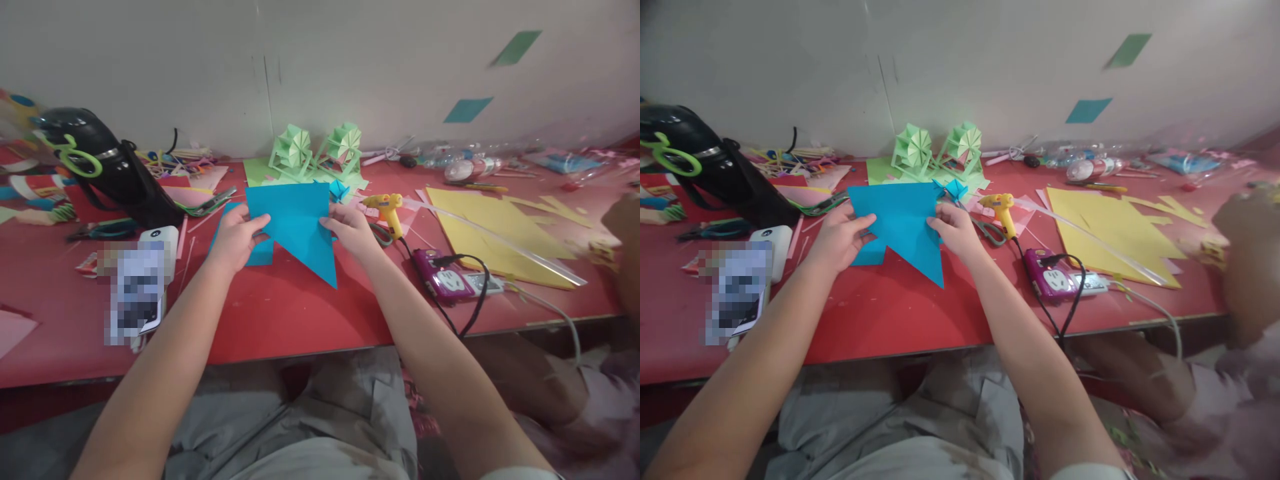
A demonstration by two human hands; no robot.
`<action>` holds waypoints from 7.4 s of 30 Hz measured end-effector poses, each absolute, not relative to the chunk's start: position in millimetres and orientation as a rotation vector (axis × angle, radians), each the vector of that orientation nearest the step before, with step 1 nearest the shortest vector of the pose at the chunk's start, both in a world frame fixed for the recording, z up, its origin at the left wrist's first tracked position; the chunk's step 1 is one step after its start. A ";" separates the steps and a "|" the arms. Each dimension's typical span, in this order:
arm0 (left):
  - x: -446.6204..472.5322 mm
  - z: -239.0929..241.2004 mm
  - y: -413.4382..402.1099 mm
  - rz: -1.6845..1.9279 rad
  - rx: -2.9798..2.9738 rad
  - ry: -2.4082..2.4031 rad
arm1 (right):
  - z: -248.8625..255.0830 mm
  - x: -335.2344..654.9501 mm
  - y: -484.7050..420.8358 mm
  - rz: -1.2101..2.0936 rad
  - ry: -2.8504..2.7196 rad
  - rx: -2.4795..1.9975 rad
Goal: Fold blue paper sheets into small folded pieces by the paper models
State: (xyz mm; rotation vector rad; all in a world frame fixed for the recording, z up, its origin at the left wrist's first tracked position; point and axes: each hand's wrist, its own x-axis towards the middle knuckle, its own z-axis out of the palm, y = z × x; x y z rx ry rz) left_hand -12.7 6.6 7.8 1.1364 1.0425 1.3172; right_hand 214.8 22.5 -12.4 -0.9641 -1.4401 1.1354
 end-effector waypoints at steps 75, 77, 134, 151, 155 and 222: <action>-20.6 5.2 12.3 1.266 1.090 1.170 | 0.5 218.8 18.9 1.296 -1.164 -1.086; -17.2 6.5 10.7 1.241 1.029 1.050 | 2.3 214.8 14.7 1.357 -1.182 -1.047; 11.4 4.0 -6.0 1.245 1.213 0.999 | -7.8 203.1 5.1 1.235 -1.609 -0.958; 11.9 0.7 -7.4 1.258 1.329 1.041 | -10.0 197.5 2.4 1.307 -1.423 -0.971; 11.4 -1.6 -5.8 1.290 1.376 1.048 | -14.5 198.4 4.6 1.287 -1.433 -0.974; 12.8 -1.9 -2.0 1.389 1.225 1.056 | -12.5 200.4 5.4 1.159 -1.428 -0.903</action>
